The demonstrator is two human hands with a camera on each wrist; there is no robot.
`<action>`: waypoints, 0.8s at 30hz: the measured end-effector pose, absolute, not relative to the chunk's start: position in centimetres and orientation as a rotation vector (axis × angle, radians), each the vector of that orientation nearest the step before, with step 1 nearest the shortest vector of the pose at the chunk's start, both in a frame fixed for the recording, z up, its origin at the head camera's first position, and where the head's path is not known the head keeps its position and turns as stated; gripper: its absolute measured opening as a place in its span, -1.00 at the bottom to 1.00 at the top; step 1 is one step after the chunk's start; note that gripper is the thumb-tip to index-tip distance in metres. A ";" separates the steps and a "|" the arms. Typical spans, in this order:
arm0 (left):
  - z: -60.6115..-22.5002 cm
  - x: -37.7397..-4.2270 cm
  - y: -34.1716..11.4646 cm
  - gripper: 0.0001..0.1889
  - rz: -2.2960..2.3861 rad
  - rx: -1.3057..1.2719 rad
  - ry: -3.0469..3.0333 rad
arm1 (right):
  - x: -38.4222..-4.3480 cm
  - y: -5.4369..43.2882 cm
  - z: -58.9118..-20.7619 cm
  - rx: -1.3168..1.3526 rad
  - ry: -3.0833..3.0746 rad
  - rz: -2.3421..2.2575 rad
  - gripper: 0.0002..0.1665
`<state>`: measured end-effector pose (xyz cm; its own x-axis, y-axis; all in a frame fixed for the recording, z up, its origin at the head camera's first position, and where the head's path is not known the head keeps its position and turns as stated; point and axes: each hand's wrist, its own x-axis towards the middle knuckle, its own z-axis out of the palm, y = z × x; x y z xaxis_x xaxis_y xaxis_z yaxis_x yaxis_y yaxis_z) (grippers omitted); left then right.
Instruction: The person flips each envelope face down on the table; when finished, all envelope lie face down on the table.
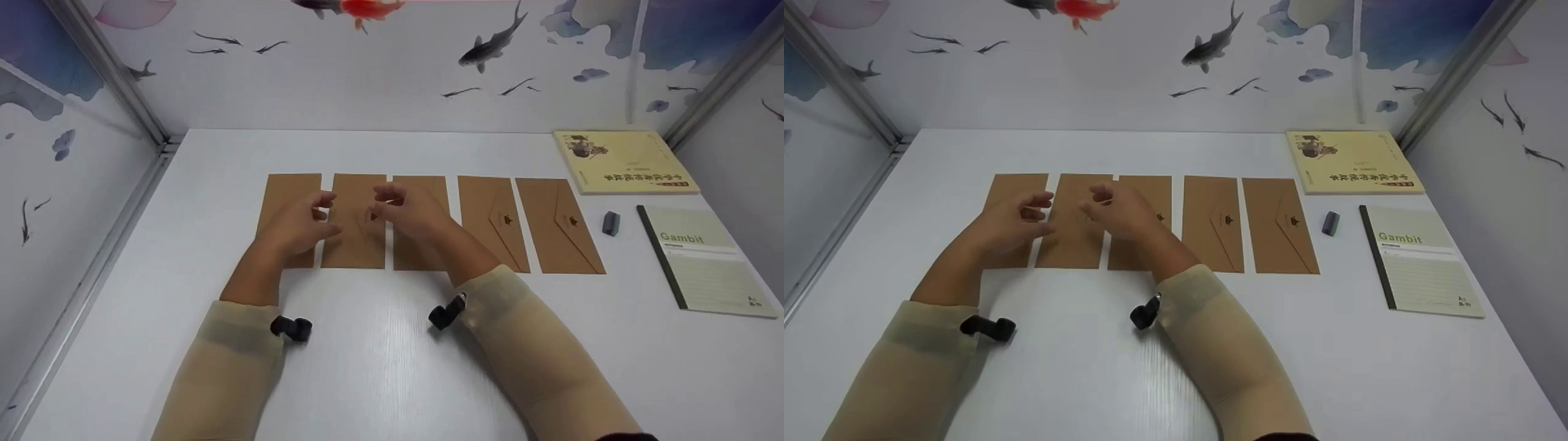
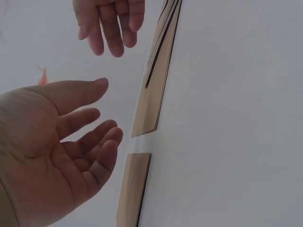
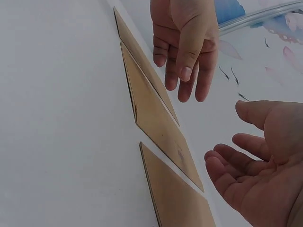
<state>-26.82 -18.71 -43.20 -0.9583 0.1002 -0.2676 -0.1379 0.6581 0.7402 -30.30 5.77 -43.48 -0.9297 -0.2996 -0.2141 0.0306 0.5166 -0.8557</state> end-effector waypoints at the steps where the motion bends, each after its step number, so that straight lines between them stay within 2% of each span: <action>1: -43.1 -26.8 -18.7 -0.25 1.197 -0.029 2.592 | -30.5 5.8 -43.3 -0.213 2.423 -1.388 -0.40; 10: -43.3 -26.1 -18.5 -0.23 1.144 -0.014 2.598 | -30.9 6.5 -43.7 -0.080 2.337 -1.424 -0.38; 24: -44.1 -26.4 -18.4 -0.27 1.147 0.003 2.630 | -30.9 6.4 -43.8 -0.023 2.207 -1.505 -0.36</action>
<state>-26.45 -18.43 -44.08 -0.9631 0.1093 -0.2459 -0.1058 0.6862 0.7196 -30.90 6.44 -43.80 -0.8913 -0.2687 -0.3653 0.2419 0.3996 -0.8842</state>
